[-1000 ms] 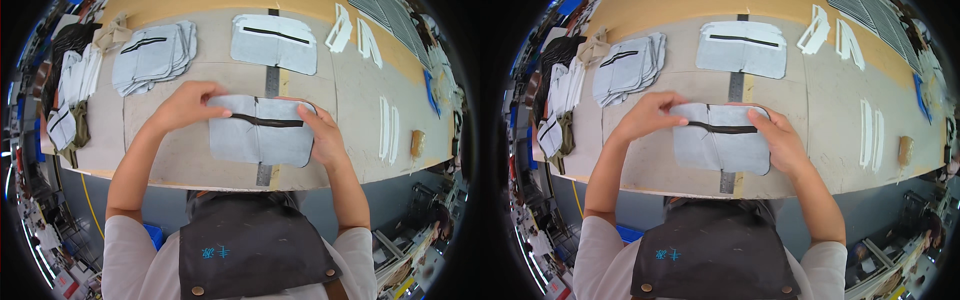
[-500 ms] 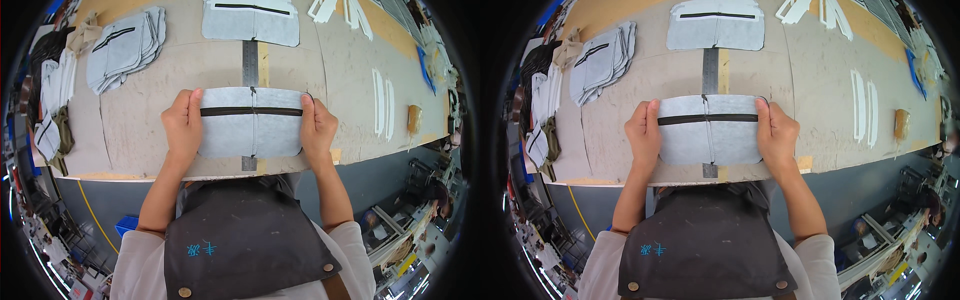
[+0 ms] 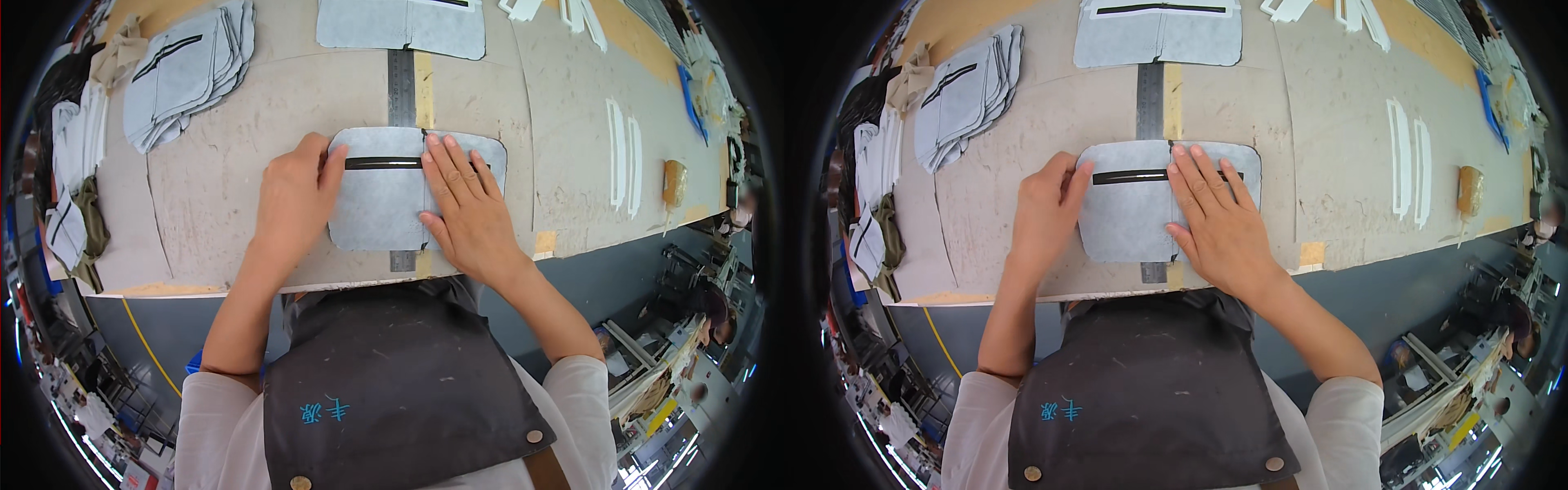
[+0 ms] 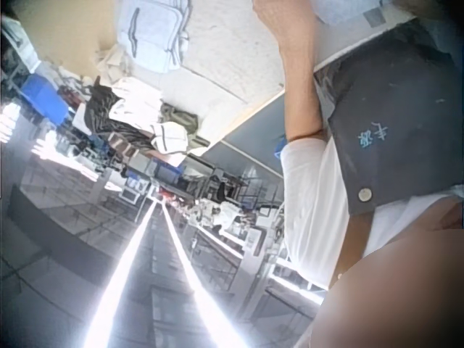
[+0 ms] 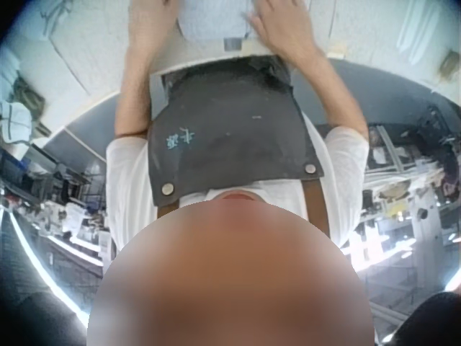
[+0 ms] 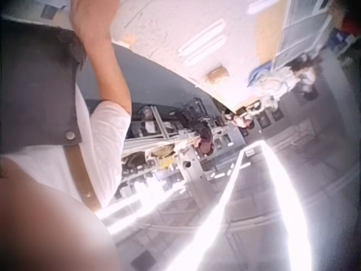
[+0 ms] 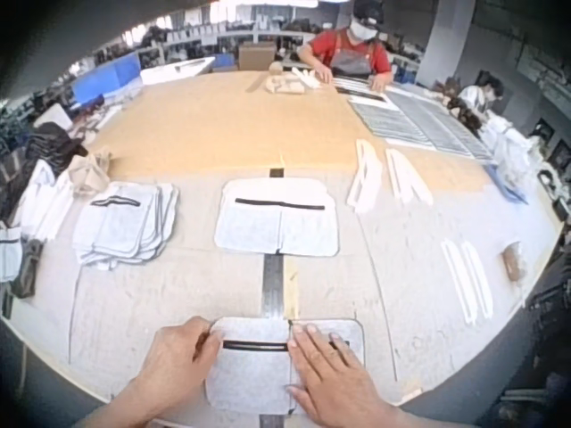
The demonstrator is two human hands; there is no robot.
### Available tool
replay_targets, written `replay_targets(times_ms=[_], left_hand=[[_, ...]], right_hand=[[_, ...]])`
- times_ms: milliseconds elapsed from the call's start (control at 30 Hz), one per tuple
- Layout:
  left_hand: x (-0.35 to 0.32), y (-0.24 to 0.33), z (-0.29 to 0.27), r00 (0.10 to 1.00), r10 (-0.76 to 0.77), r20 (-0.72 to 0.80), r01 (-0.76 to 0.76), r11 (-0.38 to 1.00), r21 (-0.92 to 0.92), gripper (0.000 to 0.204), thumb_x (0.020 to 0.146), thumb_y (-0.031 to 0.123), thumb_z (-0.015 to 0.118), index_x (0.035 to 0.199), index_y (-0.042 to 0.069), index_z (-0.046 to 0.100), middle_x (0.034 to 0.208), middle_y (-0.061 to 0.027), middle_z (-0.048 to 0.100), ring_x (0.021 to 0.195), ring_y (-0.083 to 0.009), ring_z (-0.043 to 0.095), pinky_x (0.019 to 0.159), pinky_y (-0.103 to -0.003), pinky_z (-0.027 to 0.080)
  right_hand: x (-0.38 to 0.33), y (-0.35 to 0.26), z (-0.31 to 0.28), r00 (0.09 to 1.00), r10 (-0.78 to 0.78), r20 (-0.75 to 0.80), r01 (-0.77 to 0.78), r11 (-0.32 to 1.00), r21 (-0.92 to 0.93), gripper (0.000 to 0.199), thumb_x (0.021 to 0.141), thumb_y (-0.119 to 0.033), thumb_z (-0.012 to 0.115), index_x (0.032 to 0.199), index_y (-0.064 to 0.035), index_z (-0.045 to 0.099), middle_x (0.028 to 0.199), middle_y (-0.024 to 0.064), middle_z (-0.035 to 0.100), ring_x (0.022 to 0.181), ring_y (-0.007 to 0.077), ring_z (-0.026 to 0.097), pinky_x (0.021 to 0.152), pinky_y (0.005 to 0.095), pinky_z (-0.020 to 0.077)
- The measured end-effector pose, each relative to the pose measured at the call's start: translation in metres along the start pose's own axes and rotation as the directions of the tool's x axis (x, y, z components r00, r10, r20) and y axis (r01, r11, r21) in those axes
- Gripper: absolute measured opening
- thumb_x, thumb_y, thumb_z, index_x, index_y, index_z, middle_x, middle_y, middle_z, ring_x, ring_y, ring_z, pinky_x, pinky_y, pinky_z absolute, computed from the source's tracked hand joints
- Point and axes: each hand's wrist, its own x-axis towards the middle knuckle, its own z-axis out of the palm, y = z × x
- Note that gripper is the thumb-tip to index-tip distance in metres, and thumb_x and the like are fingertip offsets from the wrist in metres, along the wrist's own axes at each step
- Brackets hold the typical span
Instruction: Assembling fabric or leather bag components by lining up panels and applying adhesive strips.
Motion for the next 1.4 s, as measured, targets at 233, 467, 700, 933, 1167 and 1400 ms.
replay_targets(times_ms=[233,467,700,933,1167,1400], left_hand=[[0.005,-0.026,-0.016,0.982,0.003,0.19,0.017,0.995,-0.103,0.026,0.094,0.018,0.066,0.079,-0.002,0.059,0.058,-0.0038,0.053,0.051,-0.0078,0.046,0.048,-0.025,0.04],[0.005,-0.024,-0.017,0.977,-0.022,0.211,0.055,0.987,-0.152,0.022,0.091,0.016,0.069,0.08,-0.002,0.061,0.057,-0.003,0.053,0.049,-0.0077,0.045,0.047,-0.026,0.037],[0.008,-0.02,-0.016,0.987,0.034,0.155,-0.018,0.995,-0.103,0.022,0.086,0.012,0.073,0.077,-0.003,0.059,0.055,-0.0059,0.05,0.051,-0.011,0.039,0.048,-0.028,0.034],[0.006,-0.025,-0.015,0.991,0.025,0.13,-0.01,0.993,-0.117,0.022,0.086,0.012,0.073,0.076,-0.003,0.06,0.059,-0.008,0.054,0.05,-0.0123,0.041,0.048,-0.029,0.035],[-0.015,-0.003,0.009,0.865,0.499,-0.057,-0.479,0.853,0.206,0.046,0.086,0.021,0.071,0.125,0.001,0.059,0.134,-0.0156,0.057,0.119,-0.0278,0.057,0.098,-0.039,0.046],[-0.024,-0.012,0.011,0.85,0.405,0.337,-0.499,0.823,0.271,0.082,0.084,0.043,0.066,0.147,0.0,0.036,0.157,-0.0126,0.031,0.148,-0.0267,0.025,0.12,-0.047,0.017]], right_hand=[[0.002,-0.007,0.003,1.0,-0.023,-0.005,0.023,1.0,-0.017,0.063,0.095,-0.029,0.056,0.146,0.0019,0.037,0.159,0.0139,0.027,0.149,0.0288,0.022,0.12,0.0449,0.0189],[0.004,-0.003,0.004,0.999,-0.046,-0.024,0.045,0.998,-0.047,0.06,0.094,-0.022,0.058,0.144,0.0024,0.039,0.157,0.0143,0.03,0.147,0.0288,0.025,0.119,0.0433,0.0221],[0.005,-0.005,-0.002,0.999,-0.033,0.011,0.033,0.998,-0.049,0.06,0.093,-0.022,0.058,0.145,0.0026,0.039,0.157,0.0143,0.03,0.147,0.0289,0.027,0.119,0.042,0.0232],[0.006,-0.007,0.0,0.998,-0.039,0.046,0.043,0.994,-0.096,0.06,0.095,-0.022,0.056,0.145,0.0037,0.037,0.158,0.0154,0.028,0.148,0.0287,0.024,0.12,0.0422,0.0211],[0.005,-0.006,0.004,0.999,-0.035,0.004,0.035,0.997,-0.067,0.059,0.095,-0.023,0.056,0.145,0.0031,0.038,0.158,0.0148,0.029,0.148,0.0285,0.025,0.12,0.0438,0.0201],[0.005,-0.001,0.004,0.999,-0.049,-0.017,0.049,0.999,-0.009,0.058,0.094,-0.024,0.057,0.144,0.0019,0.04,0.157,0.0135,0.031,0.147,0.028,0.025,0.119,0.0444,0.0208]])
